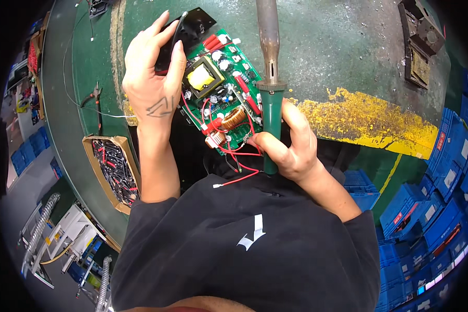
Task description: Soldering wires onto cooling fans and then connecting the wires to a printed circuit board.
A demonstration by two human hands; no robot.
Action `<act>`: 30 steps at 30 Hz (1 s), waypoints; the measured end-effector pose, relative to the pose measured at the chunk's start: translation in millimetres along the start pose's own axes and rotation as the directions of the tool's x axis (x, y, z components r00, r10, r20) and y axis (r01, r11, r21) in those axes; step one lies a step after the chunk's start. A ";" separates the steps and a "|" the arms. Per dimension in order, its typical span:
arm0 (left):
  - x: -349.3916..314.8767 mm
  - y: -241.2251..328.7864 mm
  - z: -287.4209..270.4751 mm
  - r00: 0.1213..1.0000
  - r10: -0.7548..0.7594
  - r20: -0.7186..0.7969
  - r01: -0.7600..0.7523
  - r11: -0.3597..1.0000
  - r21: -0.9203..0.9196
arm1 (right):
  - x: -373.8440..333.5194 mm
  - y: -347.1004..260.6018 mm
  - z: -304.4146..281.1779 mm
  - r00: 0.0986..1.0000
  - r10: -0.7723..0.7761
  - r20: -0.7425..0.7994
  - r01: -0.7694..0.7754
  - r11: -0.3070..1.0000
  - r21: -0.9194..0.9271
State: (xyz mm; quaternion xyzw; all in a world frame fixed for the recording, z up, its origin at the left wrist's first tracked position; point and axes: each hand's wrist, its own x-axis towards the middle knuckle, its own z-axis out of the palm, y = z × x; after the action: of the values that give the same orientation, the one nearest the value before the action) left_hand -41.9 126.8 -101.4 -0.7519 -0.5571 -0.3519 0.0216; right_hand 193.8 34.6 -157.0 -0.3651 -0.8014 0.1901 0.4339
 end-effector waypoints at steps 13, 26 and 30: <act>-2.1 -4.5 9.0 0.997 0.037 -0.073 -0.042 0.997 -0.059 | 6.7 -0.3 -11.4 0.992 0.101 0.075 -0.116 0.963 0.244; 2.6 2.1 1.7 0.994 -0.044 0.098 0.046 0.999 -0.024 | 8.6 7.5 -28.8 0.984 0.164 0.075 -0.181 0.894 0.410; 4.0 8.0 2.8 0.987 -0.122 0.106 0.118 0.992 0.043 | 16.1 10.1 -35.1 0.989 0.146 0.008 -0.135 0.892 0.432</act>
State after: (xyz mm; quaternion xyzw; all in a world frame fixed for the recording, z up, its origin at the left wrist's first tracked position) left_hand -33.1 128.3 -98.4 -0.7344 -0.6081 -0.3009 -0.0161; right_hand 221.6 52.9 -135.0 -0.3191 -0.7056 0.3890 0.4991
